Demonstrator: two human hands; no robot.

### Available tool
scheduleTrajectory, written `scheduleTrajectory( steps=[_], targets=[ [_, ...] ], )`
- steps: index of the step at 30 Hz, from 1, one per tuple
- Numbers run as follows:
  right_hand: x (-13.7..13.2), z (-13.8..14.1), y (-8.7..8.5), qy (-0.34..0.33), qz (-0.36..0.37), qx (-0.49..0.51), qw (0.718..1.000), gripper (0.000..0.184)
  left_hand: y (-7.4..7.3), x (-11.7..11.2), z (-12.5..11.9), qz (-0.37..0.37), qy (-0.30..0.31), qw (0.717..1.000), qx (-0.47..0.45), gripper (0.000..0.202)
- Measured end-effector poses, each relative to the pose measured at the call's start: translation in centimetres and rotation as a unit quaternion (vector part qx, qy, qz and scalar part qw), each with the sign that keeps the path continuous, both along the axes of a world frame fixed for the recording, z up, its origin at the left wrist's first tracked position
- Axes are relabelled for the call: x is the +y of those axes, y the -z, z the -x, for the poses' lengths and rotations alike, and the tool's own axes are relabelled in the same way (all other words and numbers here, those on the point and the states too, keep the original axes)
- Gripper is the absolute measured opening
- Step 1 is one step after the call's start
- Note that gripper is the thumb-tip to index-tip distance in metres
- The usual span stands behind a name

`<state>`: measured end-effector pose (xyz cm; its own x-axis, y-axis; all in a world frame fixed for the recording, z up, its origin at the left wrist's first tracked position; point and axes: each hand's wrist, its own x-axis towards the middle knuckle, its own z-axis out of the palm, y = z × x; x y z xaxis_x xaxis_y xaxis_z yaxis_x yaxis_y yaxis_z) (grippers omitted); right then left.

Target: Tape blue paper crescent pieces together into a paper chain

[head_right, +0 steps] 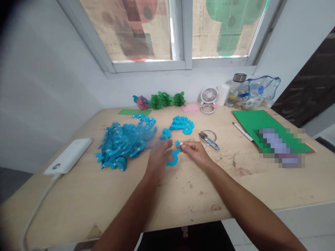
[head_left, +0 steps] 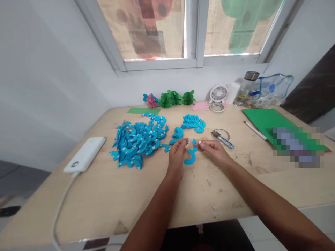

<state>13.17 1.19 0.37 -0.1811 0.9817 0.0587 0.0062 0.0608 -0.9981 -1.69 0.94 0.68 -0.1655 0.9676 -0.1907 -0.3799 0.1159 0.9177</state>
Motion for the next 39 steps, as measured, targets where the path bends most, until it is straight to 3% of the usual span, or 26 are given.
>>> scheduleTrajectory(
  steps=[6,13,24,30,34,39],
  targets=[
    [-0.21,0.04,-0.29,-0.02,-0.024,0.0,1.0,0.029,0.13,-0.03,-0.31,0.016,0.046,0.995,0.089,0.038],
    [-0.19,0.04,-0.22,-0.024,-0.037,-0.007,0.999,0.028,-0.58,-0.44,-0.31,0.012,0.07,0.993,0.096,0.038],
    [-0.21,0.32,-0.11,-0.004,-0.04,-0.03,0.999,0.027,0.17,-0.33,-0.37,0.014,0.064,0.992,0.107,0.027],
    [-0.1,0.23,-0.31,0.03,-0.105,-0.077,0.991,0.026,0.1,-0.29,-0.33,0.001,0.054,0.987,0.152,0.018],
    [-0.09,-0.11,-0.07,0.05,-0.196,-0.22,0.954,0.023,0.13,-0.16,-0.29,-0.007,0.093,0.982,0.163,0.014],
    [-0.09,-0.61,-0.29,0.082,-0.359,-0.366,0.855,0.024,-0.3,-0.47,-0.06,0.01,0.129,0.981,0.142,0.011]
  ],
)
